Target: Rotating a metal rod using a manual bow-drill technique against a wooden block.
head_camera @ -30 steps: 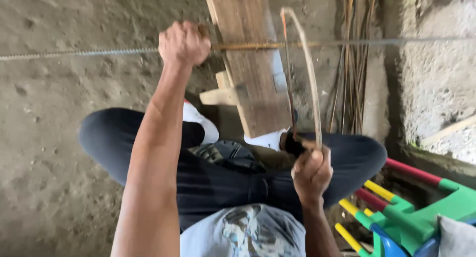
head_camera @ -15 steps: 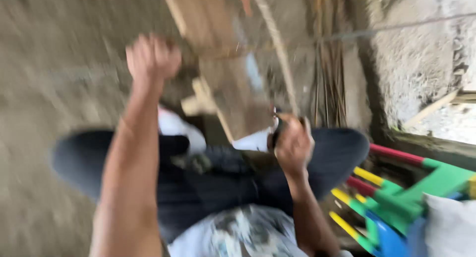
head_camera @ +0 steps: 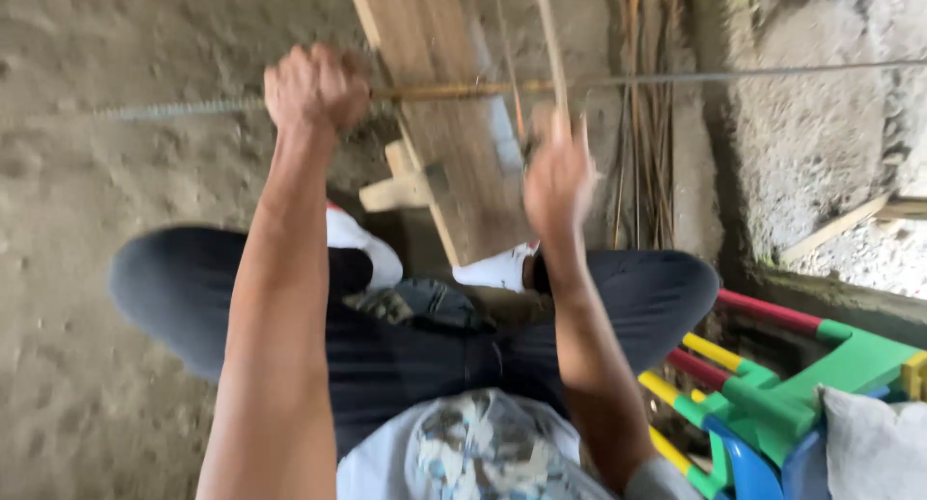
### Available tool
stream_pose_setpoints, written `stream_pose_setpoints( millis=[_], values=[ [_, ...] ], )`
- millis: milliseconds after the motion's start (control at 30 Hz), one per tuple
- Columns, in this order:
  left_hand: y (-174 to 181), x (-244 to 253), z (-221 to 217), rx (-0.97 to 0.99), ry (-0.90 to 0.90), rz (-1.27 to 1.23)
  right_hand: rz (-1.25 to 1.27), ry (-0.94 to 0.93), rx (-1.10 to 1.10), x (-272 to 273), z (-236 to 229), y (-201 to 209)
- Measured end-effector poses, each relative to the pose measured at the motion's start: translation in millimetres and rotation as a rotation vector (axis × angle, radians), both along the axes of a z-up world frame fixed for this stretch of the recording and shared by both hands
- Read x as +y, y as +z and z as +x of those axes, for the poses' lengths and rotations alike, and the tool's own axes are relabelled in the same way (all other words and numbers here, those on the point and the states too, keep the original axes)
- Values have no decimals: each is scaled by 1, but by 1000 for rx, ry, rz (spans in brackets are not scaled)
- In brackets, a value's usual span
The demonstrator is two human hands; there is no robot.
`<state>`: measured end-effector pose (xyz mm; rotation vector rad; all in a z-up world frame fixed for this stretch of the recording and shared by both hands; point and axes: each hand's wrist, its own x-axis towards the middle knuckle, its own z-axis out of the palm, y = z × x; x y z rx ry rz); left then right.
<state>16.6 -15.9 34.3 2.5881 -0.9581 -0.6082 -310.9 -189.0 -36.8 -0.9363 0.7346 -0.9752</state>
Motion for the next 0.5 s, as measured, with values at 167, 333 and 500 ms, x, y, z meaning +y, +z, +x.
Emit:
stream_pose_setpoints(
  millis=[167, 333, 500],
  values=[
    [-58, 10, -10, -255, 52, -135, -732, 69, 1178, 156, -65, 184],
    [-40, 0, 5, -134, 45, -132, -1268, 220, 1475, 80, -72, 113],
    [-4, -5, -1, -15, 81, 19, -898, -20, 822, 41, 107, 162]
  ],
)
